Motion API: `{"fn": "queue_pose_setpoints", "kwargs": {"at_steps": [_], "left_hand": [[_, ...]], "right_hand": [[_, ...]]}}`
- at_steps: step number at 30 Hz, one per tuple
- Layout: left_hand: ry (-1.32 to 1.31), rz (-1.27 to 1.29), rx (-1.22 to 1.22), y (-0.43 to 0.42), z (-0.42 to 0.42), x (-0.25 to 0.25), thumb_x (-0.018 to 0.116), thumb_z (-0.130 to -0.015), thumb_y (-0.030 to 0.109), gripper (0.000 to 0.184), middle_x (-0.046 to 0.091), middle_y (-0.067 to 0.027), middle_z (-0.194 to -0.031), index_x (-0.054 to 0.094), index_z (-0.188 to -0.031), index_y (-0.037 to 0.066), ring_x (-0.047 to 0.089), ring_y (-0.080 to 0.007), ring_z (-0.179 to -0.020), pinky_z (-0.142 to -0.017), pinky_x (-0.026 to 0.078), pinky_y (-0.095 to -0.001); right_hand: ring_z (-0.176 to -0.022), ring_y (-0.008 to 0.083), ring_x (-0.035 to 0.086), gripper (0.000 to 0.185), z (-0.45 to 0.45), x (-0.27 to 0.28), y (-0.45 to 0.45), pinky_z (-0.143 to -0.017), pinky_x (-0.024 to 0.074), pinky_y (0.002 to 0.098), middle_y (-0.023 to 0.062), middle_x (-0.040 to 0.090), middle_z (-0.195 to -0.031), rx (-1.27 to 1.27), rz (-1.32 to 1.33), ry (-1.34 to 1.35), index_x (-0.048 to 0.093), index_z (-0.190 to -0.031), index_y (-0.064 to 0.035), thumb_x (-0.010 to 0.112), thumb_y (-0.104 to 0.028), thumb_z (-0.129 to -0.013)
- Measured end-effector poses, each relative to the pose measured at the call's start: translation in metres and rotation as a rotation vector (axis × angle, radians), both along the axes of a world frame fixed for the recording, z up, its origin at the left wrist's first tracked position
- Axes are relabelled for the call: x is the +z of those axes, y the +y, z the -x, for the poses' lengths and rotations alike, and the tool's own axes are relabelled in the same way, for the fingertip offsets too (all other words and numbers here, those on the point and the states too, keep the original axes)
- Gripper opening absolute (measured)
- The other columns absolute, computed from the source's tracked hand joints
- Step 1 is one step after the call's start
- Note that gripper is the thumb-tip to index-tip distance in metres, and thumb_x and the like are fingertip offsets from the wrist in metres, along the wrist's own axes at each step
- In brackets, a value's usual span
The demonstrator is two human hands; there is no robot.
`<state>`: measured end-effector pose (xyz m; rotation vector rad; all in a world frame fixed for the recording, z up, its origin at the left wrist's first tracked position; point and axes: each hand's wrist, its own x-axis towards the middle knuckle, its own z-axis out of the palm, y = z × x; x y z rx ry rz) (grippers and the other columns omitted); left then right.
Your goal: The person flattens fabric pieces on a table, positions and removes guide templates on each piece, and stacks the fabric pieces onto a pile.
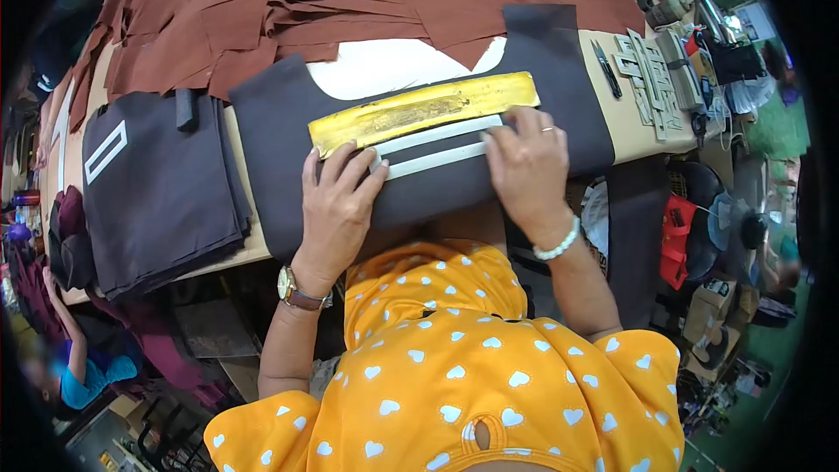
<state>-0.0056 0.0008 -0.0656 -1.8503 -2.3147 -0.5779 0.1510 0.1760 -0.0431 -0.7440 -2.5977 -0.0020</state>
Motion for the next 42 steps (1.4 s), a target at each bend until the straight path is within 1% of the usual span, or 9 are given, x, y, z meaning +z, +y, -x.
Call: {"fn": "queue_pose_setpoints", "kwargs": {"at_steps": [3, 5, 9, 13, 22, 28, 31, 36, 42], "left_hand": [[-0.026, 0.083, 0.006, -0.010, -0.003, -0.004, 0.056, -0.081, 0.014, 0.034, 0.052, -0.0054, -0.125, 0.060, -0.114, 0.012, 0.040, -0.0298, -0.123, -0.102, 0.021, -0.0585], [-0.088, 0.106, -0.002, -0.017, -0.002, -0.009, 0.052, -0.084, 0.019, 0.039, 0.046, -0.0052, -0.133, 0.056, -0.122, 0.012, 0.032, -0.0307, -0.131, -0.102, 0.013, -0.0634], [-0.029, 0.115, 0.002, -0.017, -0.005, -0.005, 0.050, -0.085, 0.018, 0.041, 0.043, -0.0059, -0.136, 0.052, -0.126, 0.010, 0.028, -0.0309, -0.133, -0.102, 0.011, -0.0651], [0.004, 0.162, 0.022, -0.016, -0.007, -0.001, 0.049, -0.085, 0.013, 0.039, 0.044, -0.0043, -0.136, 0.053, -0.125, 0.011, 0.029, -0.0315, -0.132, -0.105, 0.007, -0.0628], [0.113, 0.128, 0.061, -0.015, -0.017, -0.002, 0.051, -0.085, 0.015, 0.038, 0.047, -0.0072, -0.132, 0.054, -0.122, 0.007, 0.031, -0.0300, -0.131, -0.105, 0.007, -0.0628], [0.154, 0.125, 0.076, -0.020, -0.024, -0.005, 0.051, -0.085, 0.017, 0.039, 0.046, -0.0093, -0.133, 0.053, -0.122, 0.003, 0.030, -0.0301, -0.132, -0.106, 0.010, -0.0588], [0.187, 0.136, 0.058, -0.016, -0.020, -0.002, 0.051, -0.085, 0.017, 0.039, 0.046, -0.0096, -0.133, 0.053, -0.121, 0.002, 0.030, -0.0301, -0.132, -0.106, 0.012, -0.0578], [0.187, 0.136, 0.075, -0.017, -0.023, -0.002, 0.053, -0.083, 0.015, 0.039, 0.046, -0.0093, -0.132, 0.055, -0.119, 0.001, 0.031, -0.0289, -0.132, -0.106, 0.014, -0.0578], [0.323, 0.213, 0.131, -0.025, -0.028, -0.002, 0.054, -0.082, 0.016, 0.036, 0.051, -0.0090, -0.125, 0.058, -0.116, 0.002, 0.036, -0.0280, -0.128, -0.104, 0.018, -0.0589]], "right_hand": [[-0.113, 0.0342, 0.050, 0.041, 0.027, -0.014, -0.053, -0.096, 0.0354, 0.0473, 0.0187, 0.055, -0.117, 0.286, 0.253, 0.193, 0.058, -0.110, -0.0002, 0.061, -0.030, -0.082], [-0.126, 0.0336, 0.040, 0.074, 0.048, -0.036, -0.090, -0.105, 0.0238, 0.0512, 0.0196, 0.043, -0.135, 0.372, 0.435, 0.113, 0.039, -0.133, -0.0003, 0.050, -0.054, -0.083], [-0.132, 0.0255, 0.033, 0.093, 0.043, -0.039, -0.081, -0.107, 0.0153, 0.0565, 0.0155, 0.039, -0.139, 0.287, 0.302, -0.018, 0.034, -0.137, -0.0008, 0.042, -0.070, -0.076], [-0.130, 0.0241, 0.037, 0.096, 0.026, -0.040, -0.066, -0.105, 0.0157, 0.0594, 0.0120, 0.040, -0.140, 0.217, 0.210, -0.049, 0.033, -0.138, -0.0020, 0.044, -0.072, -0.073], [-0.125, 0.0240, 0.042, 0.076, -0.018, -0.037, -0.012, -0.103, 0.0148, 0.0641, 0.0047, 0.050, -0.132, -0.064, 0.171, 0.008, 0.031, -0.137, -0.0012, 0.050, -0.053, -0.084], [-0.125, 0.0321, 0.041, 0.071, -0.012, -0.041, -0.015, -0.101, 0.0142, 0.0667, 0.0148, 0.045, -0.134, -0.221, 0.001, 0.050, 0.031, -0.134, 0.0069, 0.048, -0.044, -0.088], [-0.126, 0.0326, 0.041, 0.068, 0.014, -0.040, -0.068, -0.101, 0.0146, 0.0658, 0.0231, 0.044, -0.132, 0.109, 0.159, 0.131, 0.038, -0.130, 0.0087, 0.047, -0.044, -0.088], [-0.127, 0.0208, 0.042, 0.062, 0.004, -0.048, -0.071, -0.104, 0.0143, 0.0617, 0.0119, 0.045, -0.136, 0.180, 0.228, 0.071, 0.037, -0.135, -0.0025, 0.052, -0.038, -0.086], [-0.123, 0.0213, 0.046, 0.056, -0.040, -0.047, -0.026, -0.102, 0.0144, 0.0642, 0.0076, 0.051, -0.130, 0.035, 0.197, 0.107, 0.037, -0.135, -0.0032, 0.054, -0.027, -0.087]]}}
